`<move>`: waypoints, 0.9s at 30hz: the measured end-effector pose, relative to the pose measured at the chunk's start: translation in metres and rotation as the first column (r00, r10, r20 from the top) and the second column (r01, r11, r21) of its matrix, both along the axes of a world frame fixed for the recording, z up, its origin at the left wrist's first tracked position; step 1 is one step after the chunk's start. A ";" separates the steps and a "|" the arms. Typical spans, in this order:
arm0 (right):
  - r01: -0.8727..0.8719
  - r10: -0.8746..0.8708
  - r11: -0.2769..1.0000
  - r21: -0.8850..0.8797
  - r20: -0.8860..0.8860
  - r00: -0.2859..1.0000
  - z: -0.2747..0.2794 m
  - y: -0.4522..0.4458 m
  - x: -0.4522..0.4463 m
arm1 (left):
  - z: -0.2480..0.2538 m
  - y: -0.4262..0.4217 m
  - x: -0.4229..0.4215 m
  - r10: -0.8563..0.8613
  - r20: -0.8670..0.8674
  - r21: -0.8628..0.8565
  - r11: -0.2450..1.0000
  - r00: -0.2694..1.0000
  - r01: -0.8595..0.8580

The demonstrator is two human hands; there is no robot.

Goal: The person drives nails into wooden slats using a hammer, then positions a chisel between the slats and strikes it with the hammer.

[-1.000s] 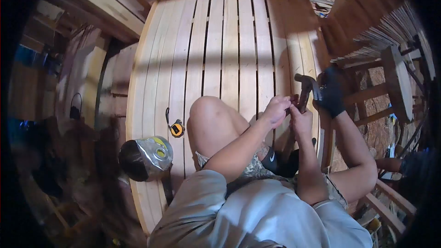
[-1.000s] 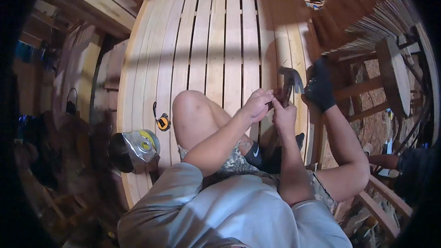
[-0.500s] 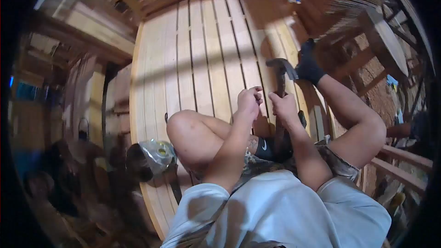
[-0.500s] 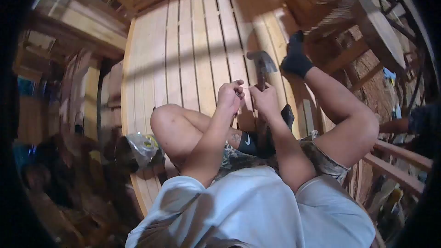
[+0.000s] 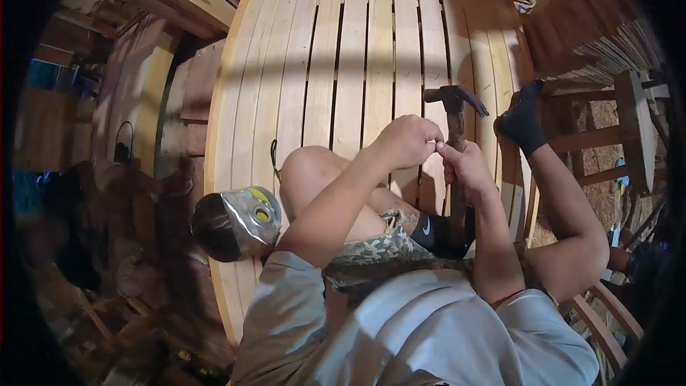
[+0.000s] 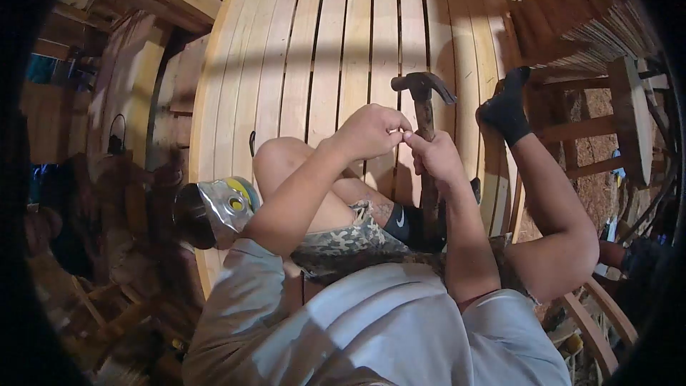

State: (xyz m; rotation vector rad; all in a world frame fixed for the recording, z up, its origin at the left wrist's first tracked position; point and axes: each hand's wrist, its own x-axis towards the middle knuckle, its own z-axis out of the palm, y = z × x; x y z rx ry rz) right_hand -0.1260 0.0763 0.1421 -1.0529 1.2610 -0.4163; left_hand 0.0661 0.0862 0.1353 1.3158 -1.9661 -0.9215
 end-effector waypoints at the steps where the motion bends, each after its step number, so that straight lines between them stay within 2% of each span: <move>1: -0.005 0.005 1.000 0.007 0.036 0.999 0.007 -0.005 0.005 | -0.002 -0.005 0.005 -0.007 -0.025 0.007 1.000 1.000 0.007; 4: -0.054 0.053 0.998 0.022 0.010 0.999 -0.003 -0.025 0.017 | -0.017 -0.023 0.021 -0.050 -0.041 0.017 0.999 0.998 0.050; 6: -0.045 0.045 0.999 -0.023 -0.020 0.999 -0.003 -0.036 0.028 | -0.033 -0.046 0.047 0.135 -0.037 0.080 0.988 0.990 -0.132; 7: -0.039 0.036 0.996 -0.076 -0.046 0.998 0.000 -0.041 0.034 | -0.051 -0.058 0.068 0.381 -0.167 0.215 0.914 0.909 -0.343; 8: -0.034 0.031 0.997 -0.068 -0.049 0.998 0.003 -0.047 0.039 | -0.068 -0.069 0.090 0.607 -0.251 0.373 0.779 0.754 -0.503; 10: -0.042 0.046 0.996 -0.079 0.055 0.997 0.014 -0.059 0.048 | -0.086 -0.090 0.132 0.799 -0.149 0.386 0.590 0.583 -0.709; 12: -0.039 0.061 0.994 -0.101 0.225 0.972 0.036 -0.070 0.060 | -0.126 -0.094 0.160 0.811 -0.115 0.328 0.576 0.574 -0.749; 14: 0.043 -0.076 0.996 0.079 0.493 0.866 0.052 -0.066 0.071 | -0.139 -0.090 0.165 0.828 -0.073 0.329 0.546 0.556 -0.770; 16: -0.132 0.036 0.959 0.250 0.355 0.934 0.004 -0.053 0.059 | -0.142 -0.092 0.165 0.847 -0.043 0.311 0.515 0.529 -0.799; 17: -0.186 0.181 0.982 0.033 0.115 0.977 -0.022 -0.044 0.053 | -0.142 -0.092 0.164 0.864 -0.047 0.281 0.493 0.501 -0.823; 18: -0.073 0.078 0.996 0.056 -0.094 0.993 -0.016 -0.033 0.058 | -0.142 -0.093 0.163 0.882 -0.054 0.249 0.466 0.468 -0.849; 20: -0.085 0.087 0.996 0.018 -0.228 0.970 -0.036 -0.025 0.055 | -0.129 -0.091 0.155 0.879 -0.082 0.253 0.475 0.470 -0.843; 25: -0.141 0.140 0.990 0.015 -0.245 0.959 -0.067 -0.027 0.055 | -0.141 -0.090 0.153 0.842 -0.137 0.220 0.539 0.522 -0.813; 27: -0.157 0.150 0.988 -0.006 -0.260 0.954 -0.068 -0.035 0.060 | -0.149 -0.091 0.155 0.839 -0.029 0.239 0.534 0.544 -0.811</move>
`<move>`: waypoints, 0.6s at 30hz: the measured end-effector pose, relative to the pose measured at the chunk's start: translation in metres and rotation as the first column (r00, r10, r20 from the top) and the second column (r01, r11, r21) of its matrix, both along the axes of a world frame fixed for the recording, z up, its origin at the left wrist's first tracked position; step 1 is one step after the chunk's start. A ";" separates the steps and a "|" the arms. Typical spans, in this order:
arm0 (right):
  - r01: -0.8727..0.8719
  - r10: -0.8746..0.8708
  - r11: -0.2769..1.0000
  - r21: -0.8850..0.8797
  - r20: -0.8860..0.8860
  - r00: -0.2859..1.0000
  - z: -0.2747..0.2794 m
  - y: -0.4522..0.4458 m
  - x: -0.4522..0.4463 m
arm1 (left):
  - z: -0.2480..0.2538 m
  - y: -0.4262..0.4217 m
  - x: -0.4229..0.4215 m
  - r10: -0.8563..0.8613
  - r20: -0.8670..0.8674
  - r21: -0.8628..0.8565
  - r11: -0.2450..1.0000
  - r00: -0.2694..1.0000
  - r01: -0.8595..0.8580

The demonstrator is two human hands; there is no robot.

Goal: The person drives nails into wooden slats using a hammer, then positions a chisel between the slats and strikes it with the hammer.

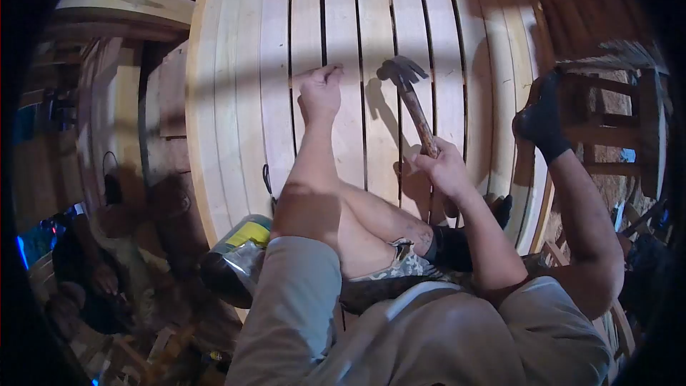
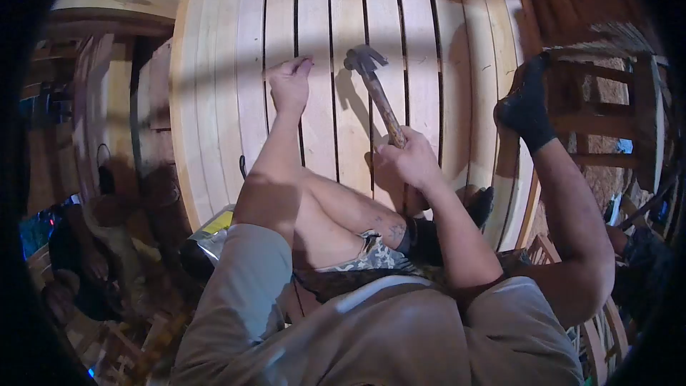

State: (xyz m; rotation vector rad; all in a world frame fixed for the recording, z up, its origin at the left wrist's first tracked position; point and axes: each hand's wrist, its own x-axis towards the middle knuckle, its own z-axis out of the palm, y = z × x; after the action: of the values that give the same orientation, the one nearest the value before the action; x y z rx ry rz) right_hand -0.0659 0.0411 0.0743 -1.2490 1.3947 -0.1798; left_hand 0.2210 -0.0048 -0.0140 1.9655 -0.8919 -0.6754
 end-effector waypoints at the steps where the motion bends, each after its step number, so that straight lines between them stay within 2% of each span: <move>1: -0.032 0.032 0.999 -0.016 -0.030 0.999 0.004 -0.006 0.003 | 0.000 0.000 0.000 0.001 0.003 -0.002 1.000 1.000 -0.001; 3: -0.066 0.064 0.997 -0.032 -0.060 0.996 0.011 -0.020 0.008 | 0.005 0.001 -0.009 -0.012 0.148 0.137 0.991 0.989 -0.008; 4: -0.082 0.080 0.995 -0.063 -0.026 0.996 0.013 -0.027 0.012 | 0.025 0.002 -0.017 -0.023 0.184 0.227 0.974 0.983 -0.020; 5: -0.095 0.097 0.991 -0.095 0.007 0.995 0.016 -0.033 0.016 | 0.019 0.002 -0.016 -0.024 0.185 0.229 0.973 0.982 -0.020; 7: -0.104 0.106 0.993 -0.061 0.018 0.994 0.031 -0.042 0.027 | 0.002 0.001 -0.015 0.020 0.205 0.106 0.993 0.979 -0.043; 8: -0.129 0.130 0.991 -0.020 0.052 0.990 0.043 -0.047 0.033 | -0.001 0.002 -0.015 0.021 0.204 0.106 0.993 0.979 -0.043; 10: -0.160 0.157 0.987 0.020 0.083 0.984 0.048 -0.050 0.040 | 0.004 0.002 -0.017 -0.019 0.310 0.173 0.984 0.951 -0.037; 12: -0.198 0.212 0.966 -0.167 0.071 0.975 0.049 -0.051 0.047 | 0.003 0.003 -0.021 0.009 0.300 0.161 0.985 0.954 -0.060; 14: -0.172 0.186 0.972 -0.158 0.078 0.980 0.059 -0.047 0.055 | -0.005 0.004 -0.021 0.038 0.293 0.149 0.985 0.955 -0.085; 15: -0.140 0.153 0.979 -0.148 0.085 0.984 0.063 -0.045 0.057 | -0.026 0.005 -0.019 0.102 0.246 0.018 0.994 0.964 -0.110; 17: -0.187 0.198 0.969 -0.161 0.059 0.978 0.052 -0.041 0.058 | -0.029 0.007 -0.019 0.168 0.191 -0.119 0.982 0.967 -0.147; 18: -0.225 0.234 0.959 -0.173 0.034 0.972 0.044 -0.040 0.057 | -0.013 0.008 -0.022 0.132 0.240 -0.025 0.991 0.962 -0.130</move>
State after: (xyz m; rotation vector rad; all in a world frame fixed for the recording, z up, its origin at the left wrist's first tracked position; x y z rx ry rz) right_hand -0.0086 0.0010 0.1185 -1.5245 1.1957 -0.1722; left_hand 0.1988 0.0029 -0.0267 2.1082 -0.8966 -0.3601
